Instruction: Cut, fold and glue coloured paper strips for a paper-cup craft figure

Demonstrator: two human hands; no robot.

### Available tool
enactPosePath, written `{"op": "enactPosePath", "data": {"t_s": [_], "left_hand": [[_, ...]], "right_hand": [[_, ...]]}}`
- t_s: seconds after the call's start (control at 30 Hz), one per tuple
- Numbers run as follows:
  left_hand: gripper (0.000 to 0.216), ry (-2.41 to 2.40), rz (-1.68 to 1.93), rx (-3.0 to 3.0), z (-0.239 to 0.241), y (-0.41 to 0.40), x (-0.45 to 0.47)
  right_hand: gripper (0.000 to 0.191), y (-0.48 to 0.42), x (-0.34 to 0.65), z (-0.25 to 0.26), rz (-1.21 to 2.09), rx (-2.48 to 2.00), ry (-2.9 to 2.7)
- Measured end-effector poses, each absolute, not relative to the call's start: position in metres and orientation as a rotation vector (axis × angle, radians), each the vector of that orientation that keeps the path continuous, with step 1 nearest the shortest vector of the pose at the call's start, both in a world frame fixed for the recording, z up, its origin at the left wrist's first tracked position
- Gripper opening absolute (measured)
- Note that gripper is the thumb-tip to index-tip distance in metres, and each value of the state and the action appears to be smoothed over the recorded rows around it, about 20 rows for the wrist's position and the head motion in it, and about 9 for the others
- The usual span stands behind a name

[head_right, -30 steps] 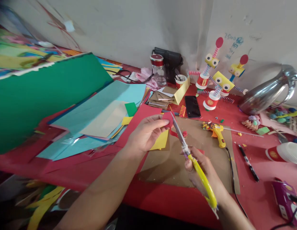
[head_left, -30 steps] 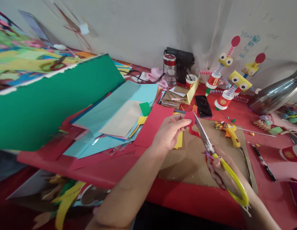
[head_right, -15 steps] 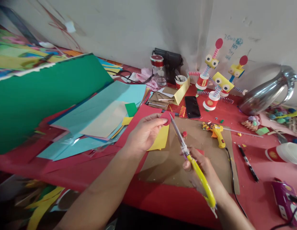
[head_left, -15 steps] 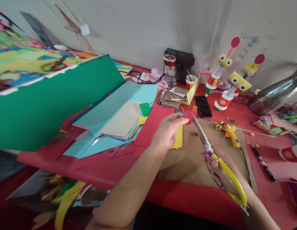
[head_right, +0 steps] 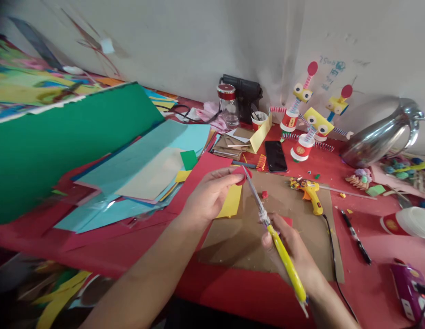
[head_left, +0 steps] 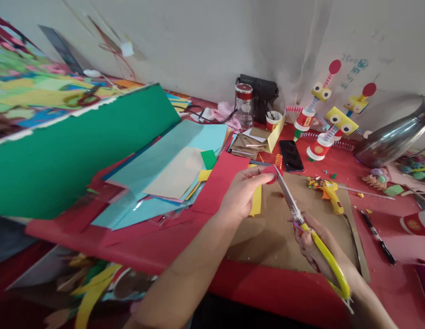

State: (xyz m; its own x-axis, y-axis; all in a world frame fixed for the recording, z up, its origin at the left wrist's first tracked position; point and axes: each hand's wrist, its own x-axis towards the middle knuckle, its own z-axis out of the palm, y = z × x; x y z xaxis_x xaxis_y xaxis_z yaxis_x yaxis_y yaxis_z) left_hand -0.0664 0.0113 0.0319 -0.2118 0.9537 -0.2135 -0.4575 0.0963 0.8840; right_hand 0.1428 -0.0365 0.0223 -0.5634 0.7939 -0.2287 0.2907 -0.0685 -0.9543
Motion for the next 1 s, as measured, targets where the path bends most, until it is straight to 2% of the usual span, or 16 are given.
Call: {"op": "enactPosePath", "data": {"t_s": [0.63, 1.0], "left_hand": [[0.016, 1.105, 1.372, 0.749, 0.0327, 0.0092, -0.0674], [0.015, 1.132, 1.382, 0.77, 0.0347, 0.0094, -0.068]], "right_hand": [[0.061, -0.0352, 0.1441, 0.0213, 1.722, -1.17, -1.752], [0.059, -0.0344, 0.1411, 0.0243, 1.713, -1.198, -1.726]]}}
